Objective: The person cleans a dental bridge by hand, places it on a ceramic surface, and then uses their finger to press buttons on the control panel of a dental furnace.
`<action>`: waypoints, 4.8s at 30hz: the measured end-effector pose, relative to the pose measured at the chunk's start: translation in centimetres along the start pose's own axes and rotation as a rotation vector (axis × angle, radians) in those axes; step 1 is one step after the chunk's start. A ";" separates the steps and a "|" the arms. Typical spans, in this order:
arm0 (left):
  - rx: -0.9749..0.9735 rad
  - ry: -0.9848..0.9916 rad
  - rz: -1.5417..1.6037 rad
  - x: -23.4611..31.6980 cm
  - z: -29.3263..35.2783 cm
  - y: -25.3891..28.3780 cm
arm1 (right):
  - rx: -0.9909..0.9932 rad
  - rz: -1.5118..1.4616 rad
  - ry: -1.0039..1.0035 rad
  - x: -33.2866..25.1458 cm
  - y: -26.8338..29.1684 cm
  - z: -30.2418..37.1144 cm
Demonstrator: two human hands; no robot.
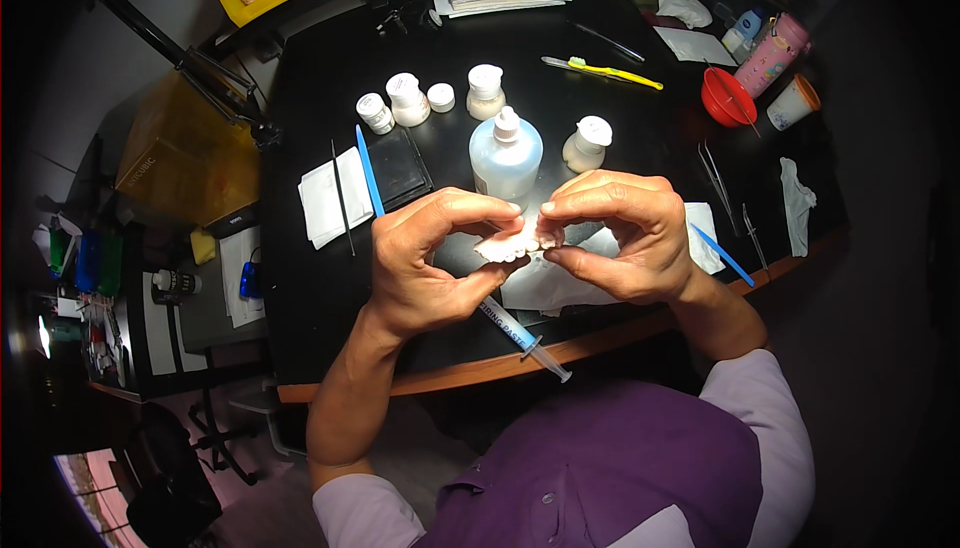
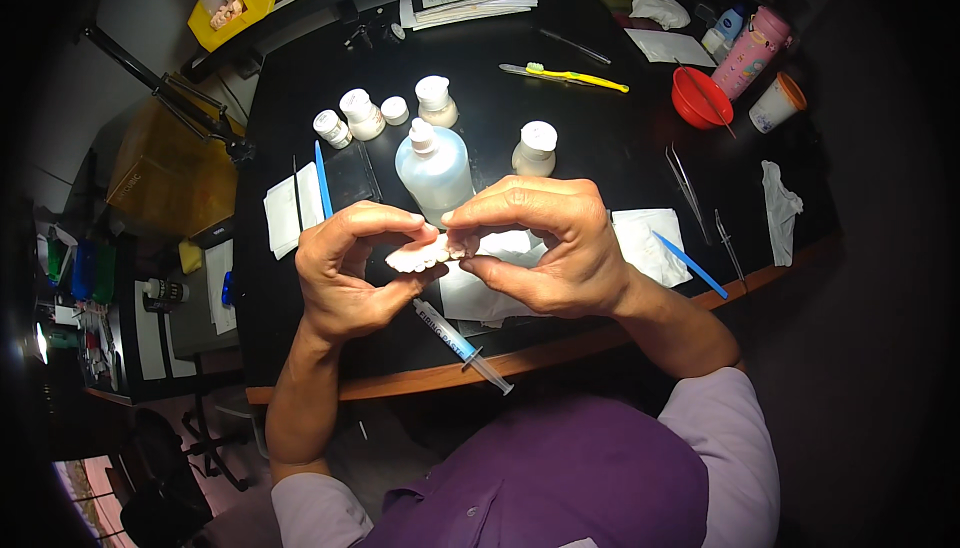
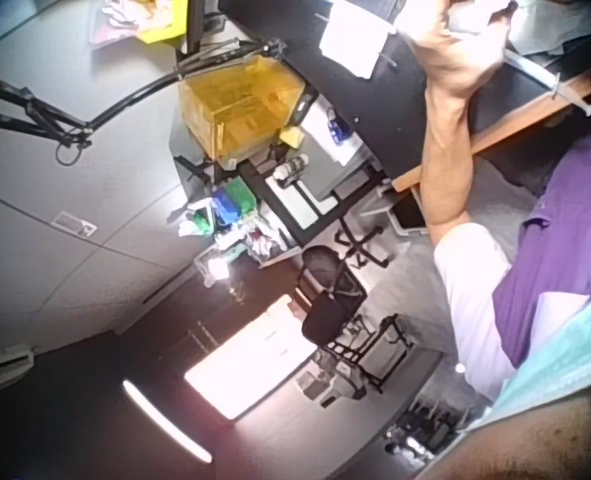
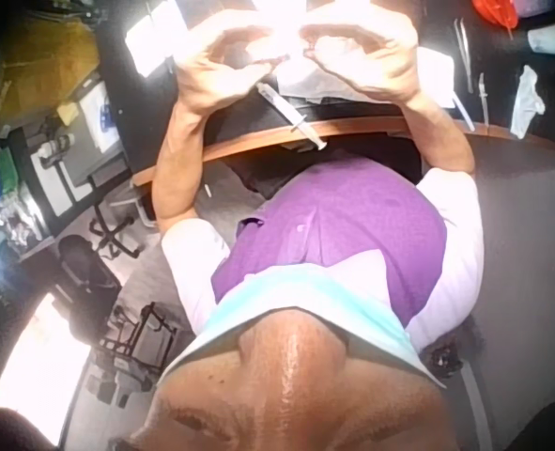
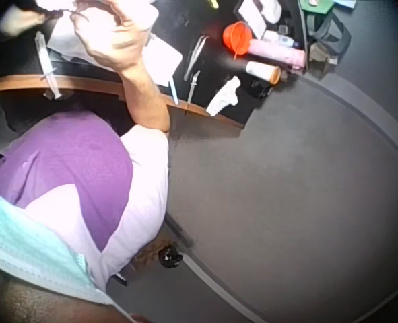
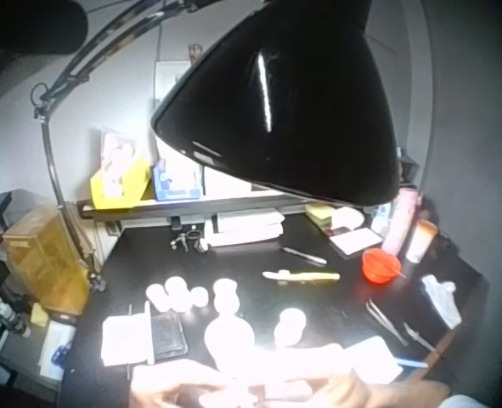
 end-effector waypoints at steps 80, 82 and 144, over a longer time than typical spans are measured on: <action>0.781 -0.188 -0.876 11.9 15.1 0.4 | -1.334 -1.675 -0.445 -29.4 -27.3 5.8; 0.810 -0.088 -0.821 13.0 18.8 -1.1 | -1.388 -1.611 -0.424 -30.3 -27.3 6.5; 0.145 0.639 -0.831 4.5 5.0 -1.9 | 0.109 0.378 -0.329 -7.7 7.9 16.6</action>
Point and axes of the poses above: each hand's wrist, its own z-axis away from the middle knuckle, its own y-axis out of the back of the hand, x = y × z, the point moved 8 cm from there along -z, towards the middle knuckle, and after that the axes turned 9 degrees about -z, right-handed, at the moved point
